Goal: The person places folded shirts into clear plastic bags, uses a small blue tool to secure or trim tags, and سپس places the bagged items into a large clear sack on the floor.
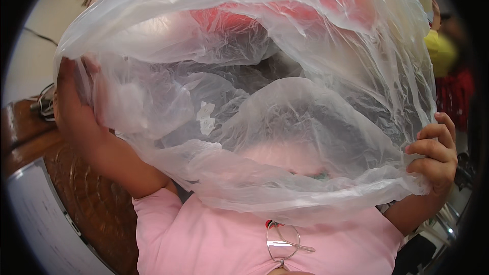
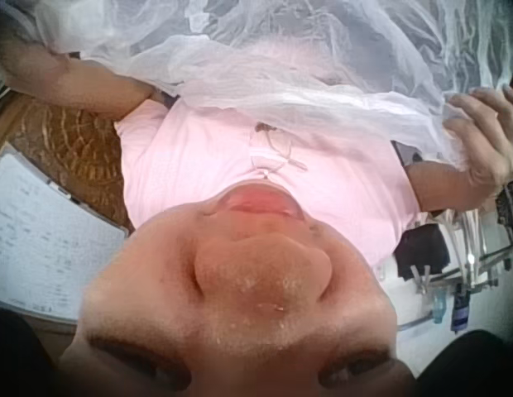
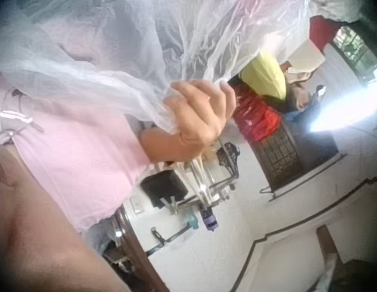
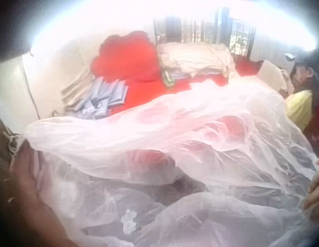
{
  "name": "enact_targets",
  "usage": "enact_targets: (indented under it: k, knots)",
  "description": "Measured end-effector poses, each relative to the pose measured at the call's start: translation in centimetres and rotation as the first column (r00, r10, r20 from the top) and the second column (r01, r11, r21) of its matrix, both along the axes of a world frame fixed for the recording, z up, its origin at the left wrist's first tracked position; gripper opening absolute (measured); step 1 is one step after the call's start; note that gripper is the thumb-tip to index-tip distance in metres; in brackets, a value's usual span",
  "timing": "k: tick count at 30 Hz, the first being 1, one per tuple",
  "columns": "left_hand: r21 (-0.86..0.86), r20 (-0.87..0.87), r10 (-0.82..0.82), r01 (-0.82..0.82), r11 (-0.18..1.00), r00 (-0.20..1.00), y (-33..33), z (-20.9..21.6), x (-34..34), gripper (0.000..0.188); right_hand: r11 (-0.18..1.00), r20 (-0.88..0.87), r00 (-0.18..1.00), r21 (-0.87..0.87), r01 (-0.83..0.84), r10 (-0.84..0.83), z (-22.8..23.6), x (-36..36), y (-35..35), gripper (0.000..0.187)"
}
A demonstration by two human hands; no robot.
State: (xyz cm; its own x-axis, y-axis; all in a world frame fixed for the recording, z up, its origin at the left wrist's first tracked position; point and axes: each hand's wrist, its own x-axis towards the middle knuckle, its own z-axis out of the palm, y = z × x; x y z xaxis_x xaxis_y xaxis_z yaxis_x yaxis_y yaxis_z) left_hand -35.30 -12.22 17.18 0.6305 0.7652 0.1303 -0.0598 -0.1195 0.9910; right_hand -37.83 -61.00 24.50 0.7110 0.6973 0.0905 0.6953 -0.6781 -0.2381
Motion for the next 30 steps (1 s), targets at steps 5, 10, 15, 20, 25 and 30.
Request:
enact_targets:
  k: [5,10,15,20,25,30]
  knots:
    - [0.409,0.089,-0.057,0.016,0.912,0.994,-1.0,0.1,-4.8,0.035,0.983,0.08,0.995,-0.18,-0.047,0.062,0.9,2.9,-5.5,0.029]
    - [0.66,0.216,-0.12,-0.054,0.749,0.969,-5.2,-0.2,-7.0,0.035,0.967,0.122,0.992,-0.253,0.012,0.02,1.7,0.6,-3.4,0.025]
    - [0.409,0.273,-0.118,-0.004,0.913,0.955,-1.5,-0.4,-7.5,0.035,0.921,0.327,0.943,-0.344,0.184,-0.066,0.8,-0.6,-4.2,0.018]
    - [-0.041,0.395,0.101,-0.092,0.995,0.913,-2.5,0.9,-6.8,0.048,0.88,0.406,0.879,-0.282,0.381,-0.251,-1.7,-3.0,-7.2,0.002]
    - [-0.033,0.351,0.053,-0.044,0.998,0.935,-0.5,-0.4,-6.9,0.052,0.91,0.451,0.846,-0.153,0.386,-0.284,-2.7,-3.6,-5.5,0.009]
    - [-0.086,0.25,-0.016,0.039,0.996,0.968,1.8,-3.9,-6.7,0.041,0.886,0.499,0.836,-0.25,0.39,-0.228,-1.4,-3.4,-0.4,0.016]
